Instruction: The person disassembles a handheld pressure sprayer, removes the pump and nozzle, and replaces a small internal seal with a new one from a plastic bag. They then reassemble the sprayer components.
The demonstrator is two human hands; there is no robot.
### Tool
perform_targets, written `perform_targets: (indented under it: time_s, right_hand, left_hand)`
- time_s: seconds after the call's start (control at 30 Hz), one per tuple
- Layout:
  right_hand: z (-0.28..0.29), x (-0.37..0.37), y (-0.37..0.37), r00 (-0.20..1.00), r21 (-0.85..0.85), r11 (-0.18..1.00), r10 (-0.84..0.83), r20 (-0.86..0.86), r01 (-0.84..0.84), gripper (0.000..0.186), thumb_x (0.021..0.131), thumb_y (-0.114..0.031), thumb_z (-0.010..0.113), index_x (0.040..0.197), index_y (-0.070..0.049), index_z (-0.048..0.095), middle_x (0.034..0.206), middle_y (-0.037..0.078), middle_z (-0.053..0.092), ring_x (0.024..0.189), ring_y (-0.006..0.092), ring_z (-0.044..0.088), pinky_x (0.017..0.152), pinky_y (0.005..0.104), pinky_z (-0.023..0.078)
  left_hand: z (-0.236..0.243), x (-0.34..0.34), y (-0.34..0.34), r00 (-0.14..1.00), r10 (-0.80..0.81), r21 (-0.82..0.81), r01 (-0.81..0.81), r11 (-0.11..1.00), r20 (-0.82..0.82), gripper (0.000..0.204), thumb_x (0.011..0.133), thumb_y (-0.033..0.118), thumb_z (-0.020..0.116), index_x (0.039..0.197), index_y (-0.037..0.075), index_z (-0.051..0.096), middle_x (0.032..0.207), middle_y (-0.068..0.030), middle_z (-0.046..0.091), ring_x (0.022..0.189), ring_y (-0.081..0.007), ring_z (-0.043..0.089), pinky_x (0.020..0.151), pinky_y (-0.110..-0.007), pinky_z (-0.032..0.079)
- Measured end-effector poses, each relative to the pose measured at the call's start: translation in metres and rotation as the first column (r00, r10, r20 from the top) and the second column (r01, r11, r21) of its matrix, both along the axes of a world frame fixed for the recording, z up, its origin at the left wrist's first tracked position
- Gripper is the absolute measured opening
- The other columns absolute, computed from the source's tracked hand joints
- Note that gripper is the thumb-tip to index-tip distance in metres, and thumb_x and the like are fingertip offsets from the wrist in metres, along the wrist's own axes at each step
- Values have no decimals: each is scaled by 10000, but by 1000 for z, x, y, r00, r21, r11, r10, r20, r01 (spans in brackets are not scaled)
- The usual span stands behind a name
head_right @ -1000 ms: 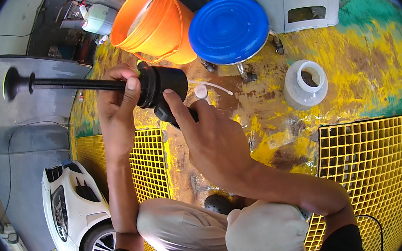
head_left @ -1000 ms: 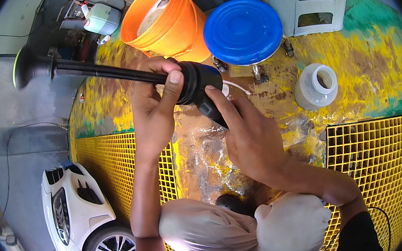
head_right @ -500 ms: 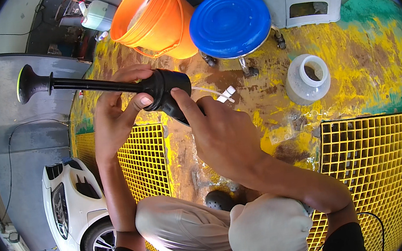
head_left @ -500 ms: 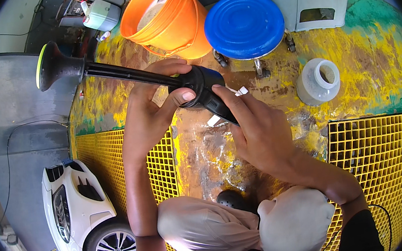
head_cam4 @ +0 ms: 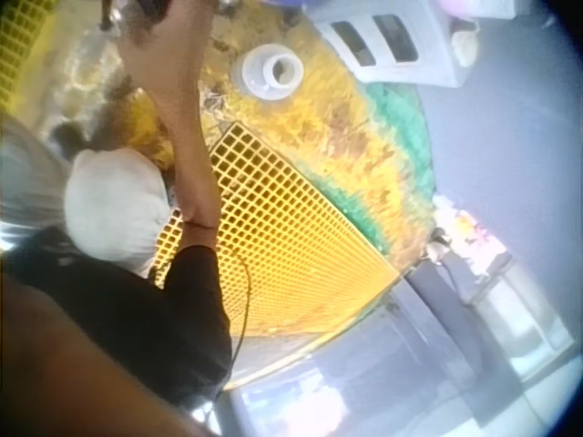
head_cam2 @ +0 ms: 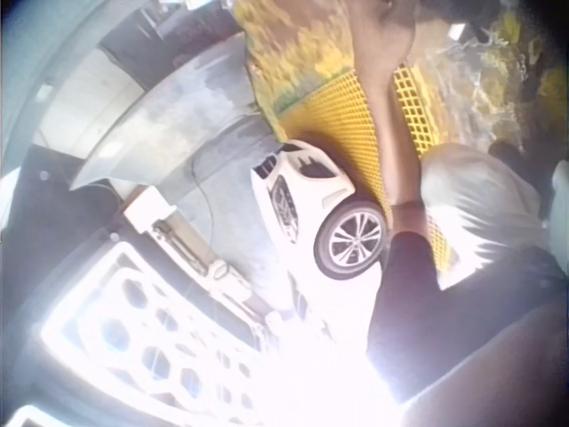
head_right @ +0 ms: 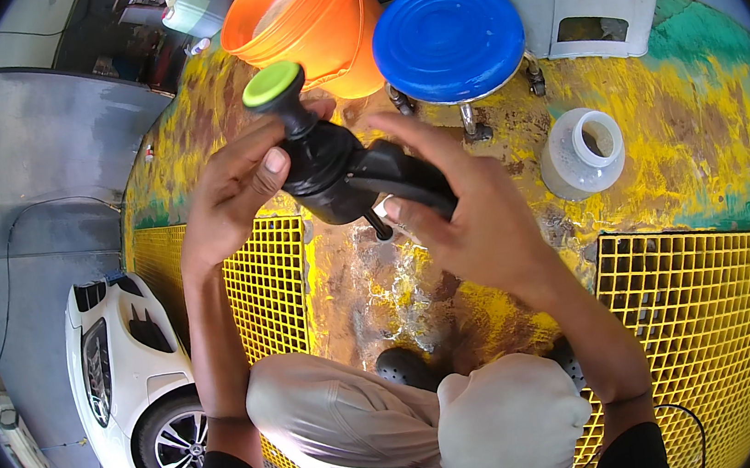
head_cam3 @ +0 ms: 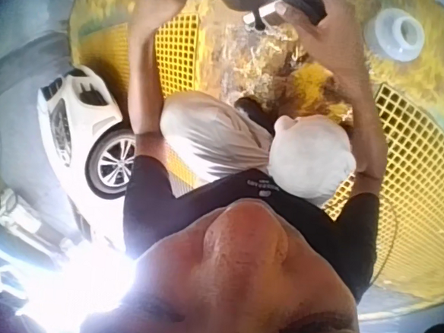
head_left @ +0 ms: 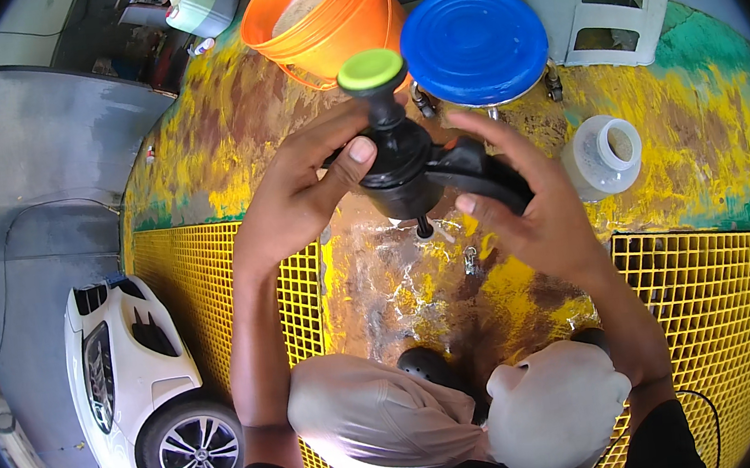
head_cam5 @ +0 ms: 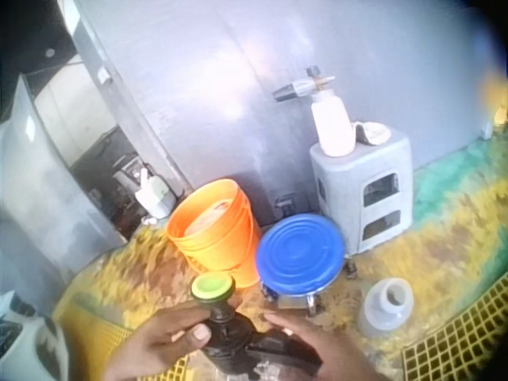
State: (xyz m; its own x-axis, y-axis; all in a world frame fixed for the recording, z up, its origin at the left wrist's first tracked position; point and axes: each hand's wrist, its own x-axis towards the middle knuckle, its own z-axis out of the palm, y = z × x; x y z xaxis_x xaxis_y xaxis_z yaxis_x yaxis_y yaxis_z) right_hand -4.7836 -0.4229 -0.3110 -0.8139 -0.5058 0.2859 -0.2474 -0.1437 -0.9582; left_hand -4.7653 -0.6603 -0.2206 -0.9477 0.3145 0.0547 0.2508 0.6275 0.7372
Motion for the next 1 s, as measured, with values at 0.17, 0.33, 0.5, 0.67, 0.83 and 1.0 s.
perform_targets:
  time_s: [0.17,0.33,0.5,0.67,0.83,1.0]
  right_hand:
    - [2,-13,12,973,-109,987,138,186,-119,677,868,-109,729,1473,-84,424,1141,40,629,812,76,575,655,213,460]
    - [3,-20,11,976,-82,987,148,160,-136,696,855,-109,740,1475,-90,424,1149,41,615,794,61,536,629,204,412]
    - [7,-19,16,955,-77,979,204,216,-191,644,868,-23,700,1456,-46,439,1349,98,548,1150,164,557,988,319,440]
    - [16,-19,14,971,-36,982,189,146,-186,574,867,-25,705,1398,-21,487,1289,114,583,1141,166,583,996,321,462]
    - [27,-24,17,965,146,961,212,154,-234,367,869,-35,703,1214,20,591,1067,101,661,1023,148,640,871,299,519]
    - [25,-20,8,976,73,978,189,104,-197,337,864,-32,697,1179,33,595,999,105,678,890,155,704,766,272,552]
  left_hand:
    - [-7,4,4,990,76,235,-102,967,119,556,977,227,604,1448,-2,417,1316,-184,599,1262,-251,551,1063,-382,418]
    - [-5,10,8,984,109,296,-147,944,140,791,907,154,705,1547,99,243,1325,-211,571,1269,-286,535,1057,-404,421]
    - [-2,12,4,991,88,210,-108,972,104,828,887,133,727,1553,113,236,1332,-205,566,1276,-268,531,1067,-395,409]
    - [-4,16,-2,981,102,360,-156,920,166,738,878,181,748,1489,26,364,1303,-173,597,1237,-235,559,1067,-383,404]
    - [3,20,-12,979,82,271,-131,953,186,629,868,207,763,1376,-53,496,1301,-158,600,1210,-218,568,1056,-374,429]
    - [7,23,-5,974,174,143,-195,970,148,653,848,196,785,1371,-65,495,1287,-161,606,1205,-222,568,1060,-366,429]
